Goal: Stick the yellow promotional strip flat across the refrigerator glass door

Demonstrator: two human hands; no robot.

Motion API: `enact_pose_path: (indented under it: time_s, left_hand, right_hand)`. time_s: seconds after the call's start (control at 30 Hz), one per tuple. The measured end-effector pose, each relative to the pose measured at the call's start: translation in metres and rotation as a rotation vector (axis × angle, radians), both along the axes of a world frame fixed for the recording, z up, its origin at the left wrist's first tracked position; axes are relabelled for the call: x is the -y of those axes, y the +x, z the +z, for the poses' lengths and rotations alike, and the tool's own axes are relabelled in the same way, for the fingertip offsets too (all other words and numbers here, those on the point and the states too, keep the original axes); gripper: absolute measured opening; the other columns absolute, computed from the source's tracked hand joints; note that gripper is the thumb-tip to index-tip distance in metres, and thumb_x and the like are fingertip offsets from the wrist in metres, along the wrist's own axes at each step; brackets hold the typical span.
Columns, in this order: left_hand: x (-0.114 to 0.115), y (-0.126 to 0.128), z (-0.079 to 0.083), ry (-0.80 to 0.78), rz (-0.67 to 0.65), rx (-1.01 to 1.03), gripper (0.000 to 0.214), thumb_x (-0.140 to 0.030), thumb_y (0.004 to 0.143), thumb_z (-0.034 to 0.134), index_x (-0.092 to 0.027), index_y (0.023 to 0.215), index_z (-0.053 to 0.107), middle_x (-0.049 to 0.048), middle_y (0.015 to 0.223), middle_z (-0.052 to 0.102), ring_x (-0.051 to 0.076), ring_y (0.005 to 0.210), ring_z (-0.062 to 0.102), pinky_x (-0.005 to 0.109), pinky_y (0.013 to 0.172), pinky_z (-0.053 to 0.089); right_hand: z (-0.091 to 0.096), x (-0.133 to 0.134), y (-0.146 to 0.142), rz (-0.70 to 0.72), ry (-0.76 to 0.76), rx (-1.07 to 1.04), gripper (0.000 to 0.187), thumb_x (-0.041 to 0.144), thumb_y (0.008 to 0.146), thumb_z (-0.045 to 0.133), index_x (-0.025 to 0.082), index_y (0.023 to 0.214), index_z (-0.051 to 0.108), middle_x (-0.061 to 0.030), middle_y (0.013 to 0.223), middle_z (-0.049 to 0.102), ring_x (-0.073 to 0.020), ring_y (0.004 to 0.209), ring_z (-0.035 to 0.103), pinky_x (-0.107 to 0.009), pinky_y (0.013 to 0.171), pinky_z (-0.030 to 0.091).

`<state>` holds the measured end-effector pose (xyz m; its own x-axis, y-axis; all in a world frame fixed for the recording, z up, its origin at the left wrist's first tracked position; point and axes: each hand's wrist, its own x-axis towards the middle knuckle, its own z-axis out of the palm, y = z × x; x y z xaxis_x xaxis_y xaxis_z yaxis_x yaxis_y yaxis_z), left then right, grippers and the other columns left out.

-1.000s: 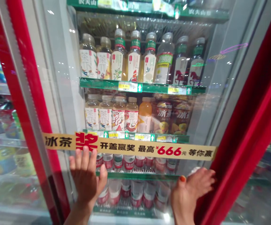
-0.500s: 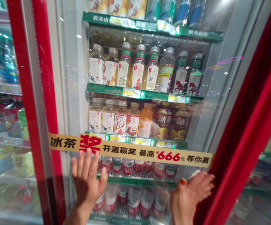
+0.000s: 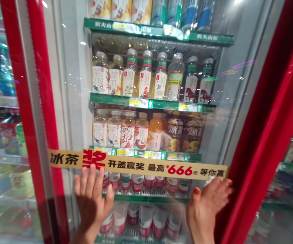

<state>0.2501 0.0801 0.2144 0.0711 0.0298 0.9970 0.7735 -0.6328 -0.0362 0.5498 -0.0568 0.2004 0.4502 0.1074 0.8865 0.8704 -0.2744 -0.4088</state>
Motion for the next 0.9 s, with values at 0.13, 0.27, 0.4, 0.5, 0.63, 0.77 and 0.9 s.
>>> enact_pose_path:
  time_s: [0.13, 0.27, 0.4, 0.5, 0.63, 0.77, 0.9]
  left_hand:
    - [0.002, 0.002, 0.001, -0.027, -0.02, 0.029, 0.087, -0.021, 0.094, 0.067, -0.026, 0.173, 0.029, 0.0087, 0.181, 0.026, 0.031, 0.17, 0.022, 0.059, 0.14, 0.016]
    - [0.005, 0.003, 0.005, 0.014, -0.014, 0.01, 0.088, -0.019, 0.092, 0.067, -0.022, 0.172, 0.03, 0.0102, 0.18, 0.026, 0.03, 0.17, 0.022, 0.055, 0.141, 0.016]
    - [0.004, 0.003, 0.005, 0.021, -0.017, 0.023, 0.088, -0.019, 0.092, 0.068, -0.024, 0.172, 0.031, 0.0099, 0.18, 0.028, 0.03, 0.169, 0.024, 0.055, 0.141, 0.017]
    - [0.002, 0.003, 0.002, 0.012, -0.018, 0.032, 0.088, -0.019, 0.092, 0.068, -0.024, 0.172, 0.031, 0.0099, 0.18, 0.028, 0.032, 0.169, 0.025, 0.058, 0.14, 0.018]
    - [0.003, 0.003, 0.004, 0.033, -0.018, 0.017, 0.088, -0.018, 0.092, 0.068, -0.021, 0.172, 0.031, 0.0107, 0.18, 0.028, 0.032, 0.169, 0.024, 0.057, 0.14, 0.018]
    - [0.006, 0.004, 0.008, 0.061, -0.017, 0.01, 0.088, -0.016, 0.092, 0.069, -0.019, 0.171, 0.031, 0.0107, 0.18, 0.028, 0.03, 0.169, 0.023, 0.053, 0.141, 0.017]
    - [0.006, 0.005, 0.008, 0.059, -0.019, 0.023, 0.086, -0.017, 0.093, 0.068, -0.021, 0.171, 0.032, 0.0093, 0.179, 0.029, 0.029, 0.169, 0.025, 0.052, 0.141, 0.017]
  right_hand:
    - [0.022, -0.023, -0.055, 0.053, -0.057, 0.291, 0.084, 0.057, 0.109, 0.036, 0.016, 0.176, 0.005, -0.0176, 0.184, 0.007, -0.0404, 0.171, 0.0, -0.077, 0.133, 0.014]
    - [-0.033, -0.028, -0.093, 0.136, -0.179, 0.655, 0.092, 0.072, 0.098, 0.051, 0.026, 0.174, 0.028, -0.0009, 0.175, 0.04, -0.0288, 0.171, 0.012, -0.05, 0.142, 0.005]
    - [-0.049, -0.002, -0.035, 0.047, -0.156, 0.5, 0.087, 0.056, 0.104, 0.044, 0.02, 0.176, 0.011, -0.0082, 0.183, 0.012, -0.0319, 0.171, 0.003, -0.063, 0.139, 0.008]
    - [0.0, 0.005, 0.004, -0.015, -0.072, 0.192, 0.08, 0.049, 0.11, 0.031, 0.017, 0.175, -0.003, -0.0168, 0.183, -0.006, -0.0408, 0.17, -0.006, -0.083, 0.127, 0.018]
    - [0.047, -0.011, -0.025, 0.016, -0.028, 0.226, 0.079, 0.057, 0.111, 0.025, 0.017, 0.176, 0.002, -0.0155, 0.184, -0.002, -0.0399, 0.171, -0.003, -0.079, 0.13, 0.016]
    - [0.002, -0.016, -0.066, 0.1, -0.152, 0.614, 0.086, 0.065, 0.107, 0.035, 0.018, 0.176, 0.012, -0.0073, 0.185, 0.005, -0.0321, 0.172, 0.002, -0.054, 0.139, 0.004]
    - [-0.031, 0.004, -0.025, 0.023, -0.167, 0.58, 0.082, 0.051, 0.109, 0.038, 0.016, 0.176, 0.007, -0.01, 0.185, 0.0, -0.0309, 0.172, -0.001, -0.054, 0.139, 0.004]
